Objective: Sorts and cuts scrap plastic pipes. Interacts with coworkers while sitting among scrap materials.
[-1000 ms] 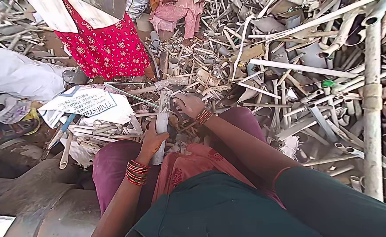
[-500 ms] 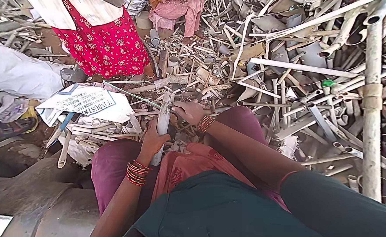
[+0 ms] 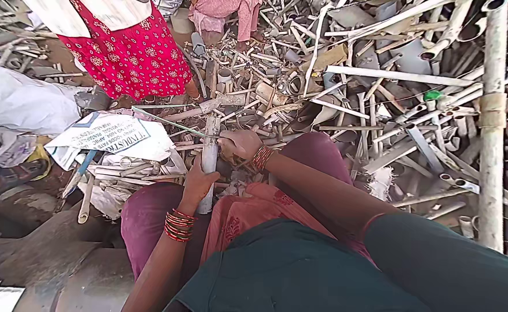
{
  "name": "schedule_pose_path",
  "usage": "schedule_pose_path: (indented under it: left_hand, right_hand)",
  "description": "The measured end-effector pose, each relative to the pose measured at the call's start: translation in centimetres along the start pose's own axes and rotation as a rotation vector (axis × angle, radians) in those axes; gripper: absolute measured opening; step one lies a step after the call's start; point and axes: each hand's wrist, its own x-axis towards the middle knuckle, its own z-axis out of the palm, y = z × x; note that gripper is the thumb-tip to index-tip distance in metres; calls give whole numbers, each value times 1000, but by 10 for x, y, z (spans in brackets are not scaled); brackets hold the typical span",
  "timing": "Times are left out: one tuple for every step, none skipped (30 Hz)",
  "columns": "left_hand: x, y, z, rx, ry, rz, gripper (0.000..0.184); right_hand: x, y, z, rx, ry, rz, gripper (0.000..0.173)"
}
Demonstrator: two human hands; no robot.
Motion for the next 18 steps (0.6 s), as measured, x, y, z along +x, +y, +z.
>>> schedule_pose_path:
  left_hand:
    - [0,0,1,-26,10,-1,81]
    - [-1,1,1,-45,17,-1,80]
    - [-1,1,0,-52,25,4,80]
    - [-2,1,-1,-54,30,11,80]
    - [-3,0,-1,-52,34,22,80]
    - [-5,-2,-1,-55,32,23,79]
    - [-6,-3,-1,-66,28,14,78]
    - [-6,-4,-1,-78,26,2,75]
    - [-6,-4,-1,-95,29,-7,73]
    - [-6,-3,-1,-116,28,-15,73]
    - [-6,-2,-1,-142,26,-21,72]
    - [-7,-1,-1,-171,23,-28,71]
    - [-7,1,0,-206,14,-30,71]
    - [-8,2,1,-237,2,-22,72]
    - [-8,2,2,-263,-13,-13,73]
    - [-9,2,3,-285,-31,-7,74]
    - [-10,2,4,-310,-45,0,75]
    - [-10,1,4,-328,-61,3,77]
  right_hand:
    - [4,0,-2,-11,5,6,42]
    - [5,-1,-1,-16,20,14,43]
    - [6,-4,0,-14,34,21,43]
    - [5,-8,2,-16,35,24,43]
    - [3,-12,3,-24,9,25,43]
    - [-2,-17,4,-29,-34,23,43]
    - [-7,-21,8,-31,-63,3,43]
    - [-11,-24,12,-26,-73,-26,42]
    - [-12,-24,16,-23,-70,-48,41]
    - [-10,-22,17,-30,-65,-42,41]
    - [-4,-19,14,-32,-61,-7,42]
    - [3,-13,9,-29,-49,43,43]
    - [10,-7,4,-28,-26,91,44]
    - [14,-1,0,-26,6,122,46]
    - [15,2,-4,-20,13,143,47]
    - [13,3,-6,-6,5,147,47]
    - [9,1,-6,11,-20,132,46]
    - [4,-2,-5,28,-57,102,46]
